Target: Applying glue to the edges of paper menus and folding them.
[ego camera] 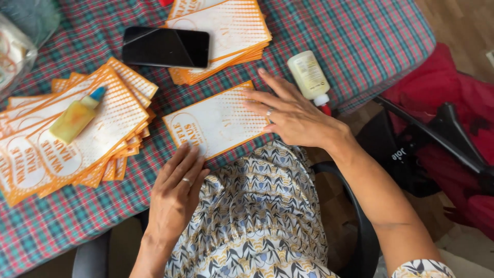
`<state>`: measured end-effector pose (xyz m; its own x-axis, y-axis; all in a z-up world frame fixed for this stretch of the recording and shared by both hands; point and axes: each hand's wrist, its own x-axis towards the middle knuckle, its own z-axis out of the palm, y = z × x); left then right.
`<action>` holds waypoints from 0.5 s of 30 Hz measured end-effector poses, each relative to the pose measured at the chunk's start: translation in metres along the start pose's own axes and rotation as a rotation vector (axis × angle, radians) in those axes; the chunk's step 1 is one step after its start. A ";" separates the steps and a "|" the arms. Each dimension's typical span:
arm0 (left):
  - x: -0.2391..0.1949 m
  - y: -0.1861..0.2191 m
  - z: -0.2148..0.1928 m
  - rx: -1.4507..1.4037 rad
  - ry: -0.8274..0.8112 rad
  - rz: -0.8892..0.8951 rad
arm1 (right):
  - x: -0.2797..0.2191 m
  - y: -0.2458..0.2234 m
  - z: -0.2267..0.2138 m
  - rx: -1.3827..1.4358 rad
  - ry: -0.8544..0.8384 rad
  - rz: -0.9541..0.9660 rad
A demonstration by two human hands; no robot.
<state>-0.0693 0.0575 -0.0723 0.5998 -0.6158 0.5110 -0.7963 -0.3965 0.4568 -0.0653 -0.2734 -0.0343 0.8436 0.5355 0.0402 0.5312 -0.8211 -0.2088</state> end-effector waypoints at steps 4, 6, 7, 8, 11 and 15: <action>0.002 0.003 0.000 -0.004 0.009 0.005 | 0.004 0.010 -0.002 -0.026 -0.148 0.061; 0.001 0.003 0.001 0.017 0.023 -0.007 | 0.006 0.013 -0.004 -0.051 -0.238 0.096; 0.001 0.003 0.003 0.016 0.023 -0.005 | 0.006 0.013 -0.005 -0.052 -0.237 0.099; 0.000 0.003 0.005 0.047 0.024 -0.038 | 0.006 0.012 -0.006 -0.057 -0.261 0.111; 0.025 0.013 0.007 0.148 0.125 -0.072 | 0.006 0.012 -0.008 -0.043 -0.294 0.126; 0.058 0.023 0.033 0.176 0.160 -0.129 | 0.008 0.014 -0.003 -0.029 -0.218 0.078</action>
<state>-0.0552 -0.0093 -0.0561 0.6911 -0.4426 0.5714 -0.7053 -0.5857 0.3994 -0.0510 -0.2814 -0.0342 0.8471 0.4973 -0.1875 0.4695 -0.8655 -0.1749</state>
